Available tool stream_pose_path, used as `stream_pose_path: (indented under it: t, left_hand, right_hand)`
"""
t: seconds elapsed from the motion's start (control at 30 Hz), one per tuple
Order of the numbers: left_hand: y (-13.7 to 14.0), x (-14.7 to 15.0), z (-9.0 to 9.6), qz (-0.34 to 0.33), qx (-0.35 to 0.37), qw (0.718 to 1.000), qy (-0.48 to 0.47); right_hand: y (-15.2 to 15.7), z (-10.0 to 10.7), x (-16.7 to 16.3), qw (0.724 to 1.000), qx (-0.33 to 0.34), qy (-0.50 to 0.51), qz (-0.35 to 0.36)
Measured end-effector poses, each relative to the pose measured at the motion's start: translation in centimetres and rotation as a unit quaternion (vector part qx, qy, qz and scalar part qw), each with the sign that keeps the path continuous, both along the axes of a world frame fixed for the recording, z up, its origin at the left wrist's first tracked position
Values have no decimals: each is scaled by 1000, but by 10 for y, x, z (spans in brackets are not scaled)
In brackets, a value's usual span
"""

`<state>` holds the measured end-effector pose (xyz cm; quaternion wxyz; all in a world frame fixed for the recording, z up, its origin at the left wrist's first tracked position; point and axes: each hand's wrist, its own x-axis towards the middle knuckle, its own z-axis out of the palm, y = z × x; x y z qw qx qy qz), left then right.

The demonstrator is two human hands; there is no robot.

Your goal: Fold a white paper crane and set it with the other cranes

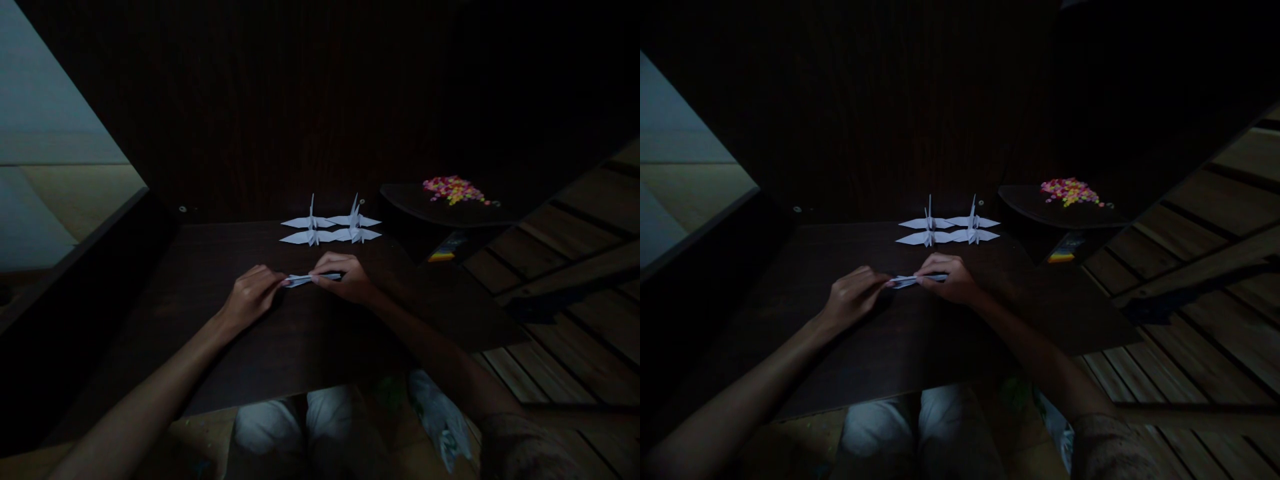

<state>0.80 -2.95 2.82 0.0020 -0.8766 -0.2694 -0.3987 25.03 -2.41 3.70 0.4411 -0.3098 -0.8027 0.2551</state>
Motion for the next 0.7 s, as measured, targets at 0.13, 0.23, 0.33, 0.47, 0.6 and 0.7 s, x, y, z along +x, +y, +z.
stream_pose_path:
  t: [0.13, 0.23, 0.33, 0.47, 0.6, 0.7]
  left_hand:
    - [-1, 0, 0, -5, 12, 1000, 7]
    - [-2, 1, -1, -4, 10, 1000, 18]
    - [-3, 1, -1, 0, 2, 1000, 24]
    - [-2, 0, -1, -9, 17, 1000, 19]
    - [-1, -1, -1, -21, 23, 999, 19]
    - [0, -1, -2, -22, 25, 999, 22]
  right_hand:
    - [-2, 3, -3, 999, 41, -4, -11]
    - [-2, 3, -3, 998, 54, -16, -9]
    - [0, 0, -2, 997, 72, -32, 0]
    - [2, -2, 0, 992, 119, -40, 15]
    - [2, 1, -1, 988, 150, -35, 18]
    - [1, 1, -2, 988, 151, -37, 16]
